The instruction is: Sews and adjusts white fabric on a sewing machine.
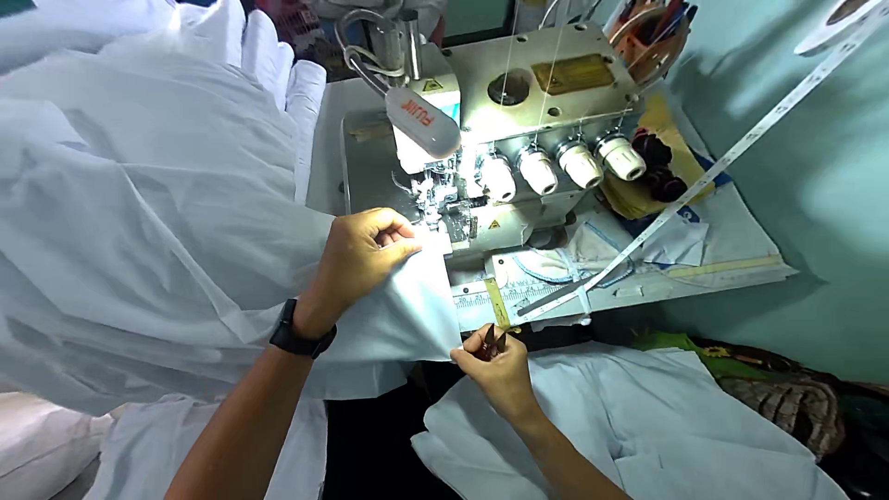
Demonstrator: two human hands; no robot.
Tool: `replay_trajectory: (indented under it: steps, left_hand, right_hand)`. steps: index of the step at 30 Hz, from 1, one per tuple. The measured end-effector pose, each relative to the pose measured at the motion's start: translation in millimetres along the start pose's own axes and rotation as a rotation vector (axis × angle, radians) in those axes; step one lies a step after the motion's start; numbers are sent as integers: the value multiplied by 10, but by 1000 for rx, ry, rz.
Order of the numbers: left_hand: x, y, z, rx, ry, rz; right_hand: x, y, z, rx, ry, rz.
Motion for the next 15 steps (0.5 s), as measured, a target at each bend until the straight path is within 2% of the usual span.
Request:
replay_trajectory:
  steps: [2,4,6,8,11,15]
  left_hand:
    - [50,-9,61,6,114,68]
    - [165,-82,165,68,358,93]
    - [413,-233,289,114,647,156]
    - [645,-342,334,70,818,230]
    - [704,-309,241,9,769,234]
    - [460,-103,103,6,559,100]
  right_hand:
    - [0,-41,-16,-66,-56,-21]
    - [-15,-143,-30,-213,-162,-93]
    - [-32,-220,-27,-375,-226,-154]
    - [-33,-208,-41,-462,-248,-142]
    - [3,-117,-164,-502,-282,-93]
    - [80,86,-280,-487,-289,-62]
Point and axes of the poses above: each hand's wrist, its own y-axis towards the middle knuckle, its own x-axis out of the palm, z = x × y, the point moved 3 cm from there along y, towards the middle knuckle, and after that the axes turned 6 degrees about -z, right-handed, at the moved point
